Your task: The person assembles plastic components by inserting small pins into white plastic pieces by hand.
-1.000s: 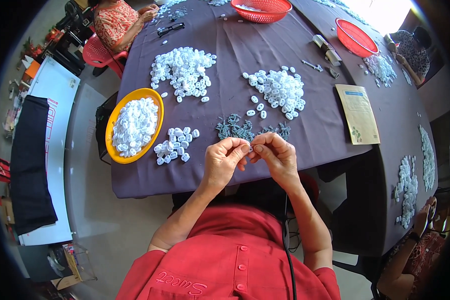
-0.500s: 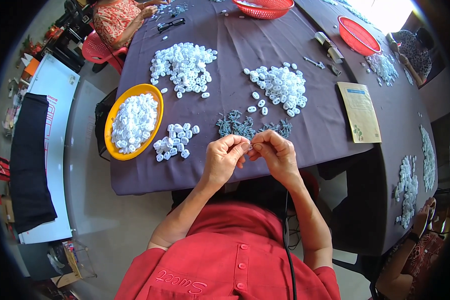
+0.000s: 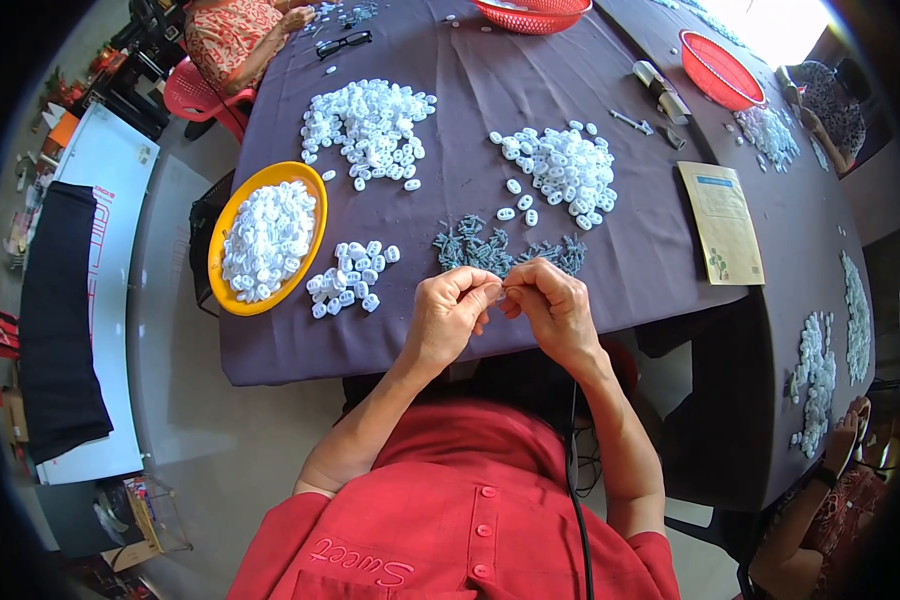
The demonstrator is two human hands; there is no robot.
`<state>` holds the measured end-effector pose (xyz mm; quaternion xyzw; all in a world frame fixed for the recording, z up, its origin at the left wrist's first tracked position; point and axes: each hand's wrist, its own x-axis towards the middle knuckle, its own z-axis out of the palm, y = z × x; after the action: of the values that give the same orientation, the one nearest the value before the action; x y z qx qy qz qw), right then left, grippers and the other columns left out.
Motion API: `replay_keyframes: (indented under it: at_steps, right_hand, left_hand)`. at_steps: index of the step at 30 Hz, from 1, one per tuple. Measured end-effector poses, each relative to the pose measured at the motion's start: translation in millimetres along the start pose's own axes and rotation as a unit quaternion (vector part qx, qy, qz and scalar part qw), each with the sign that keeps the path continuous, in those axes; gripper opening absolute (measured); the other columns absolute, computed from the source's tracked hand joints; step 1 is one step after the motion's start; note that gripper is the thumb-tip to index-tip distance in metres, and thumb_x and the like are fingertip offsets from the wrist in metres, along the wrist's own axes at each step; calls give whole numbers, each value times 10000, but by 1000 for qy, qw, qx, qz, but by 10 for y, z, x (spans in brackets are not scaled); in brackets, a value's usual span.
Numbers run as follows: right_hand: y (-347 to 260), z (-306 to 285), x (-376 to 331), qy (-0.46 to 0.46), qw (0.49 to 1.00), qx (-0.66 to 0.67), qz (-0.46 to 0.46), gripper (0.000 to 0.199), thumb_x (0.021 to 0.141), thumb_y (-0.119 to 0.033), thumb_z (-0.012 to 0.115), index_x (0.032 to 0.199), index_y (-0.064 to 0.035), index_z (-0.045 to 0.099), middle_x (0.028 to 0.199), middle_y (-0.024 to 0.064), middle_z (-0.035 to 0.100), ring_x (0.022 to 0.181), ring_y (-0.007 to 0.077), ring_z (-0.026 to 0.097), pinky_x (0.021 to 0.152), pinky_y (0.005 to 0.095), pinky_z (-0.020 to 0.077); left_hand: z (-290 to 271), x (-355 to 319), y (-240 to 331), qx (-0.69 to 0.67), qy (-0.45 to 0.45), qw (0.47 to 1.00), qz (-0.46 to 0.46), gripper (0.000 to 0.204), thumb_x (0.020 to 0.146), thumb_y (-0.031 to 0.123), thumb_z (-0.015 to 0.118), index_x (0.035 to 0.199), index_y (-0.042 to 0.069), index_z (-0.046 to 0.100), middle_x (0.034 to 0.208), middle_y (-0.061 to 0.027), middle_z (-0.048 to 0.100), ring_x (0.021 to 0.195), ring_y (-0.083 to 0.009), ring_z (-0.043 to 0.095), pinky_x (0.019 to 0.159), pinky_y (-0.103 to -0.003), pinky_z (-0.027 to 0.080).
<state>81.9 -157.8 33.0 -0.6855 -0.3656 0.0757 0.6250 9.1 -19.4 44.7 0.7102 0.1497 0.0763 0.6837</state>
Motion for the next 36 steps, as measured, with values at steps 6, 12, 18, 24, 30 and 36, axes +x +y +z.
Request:
replay_keyframes:
  at_steps: [6,12,18,24,30,36]
  right_hand:
    - [15,42,-33,10,999,11,41,75,802,83,501,813,24,546,701,67,578,579,111,574,525,234,470]
    - [25,75,-22,38,993,67,89,50,831,45,514,824,19,556,664,42,588,586,86,566,528,223,469]
    - [64,29,-19,27,995,58,82,46,842,34,515,824,15,552,673,38,587,591,85,561,543,221,476]
    - [70,72,-24,34,999,-6,26,43,830,42,527,808,8,543,684,42,575,591,91,563,537,225,474]
    - [90,122,-67,48,998,-40,33,34,840,21,539,812,2,546,666,36,555,545,77,521,499,219,442]
    - [137,193,-84,69,973,143,167,81,880,-42,538,830,16,567,632,14,546,552,71,515,497,210,430]
  left_hand:
    - [20,19,-64,54,13,997,53,94,843,97,595,832,16,642,641,13,572,518,-35,486,447,-193,415]
    - [26,57,-67,-23,10,1000,9,96,841,98,608,841,10,644,657,13,581,520,-40,495,456,-190,427]
    - [-11,76,-97,-105,-19,994,-27,106,848,106,605,858,7,640,686,1,598,537,-44,517,466,-189,439]
    - [-27,72,-130,-62,-6,998,-3,92,840,100,611,836,11,634,690,-4,603,544,-56,534,468,-199,450]
    - [81,-3,-125,-20,55,997,50,71,835,72,615,844,5,633,699,-18,608,589,-79,576,509,-210,479]
    - [92,33,-209,55,76,981,169,63,838,52,598,825,-2,628,691,-27,621,593,-81,579,534,-217,486]
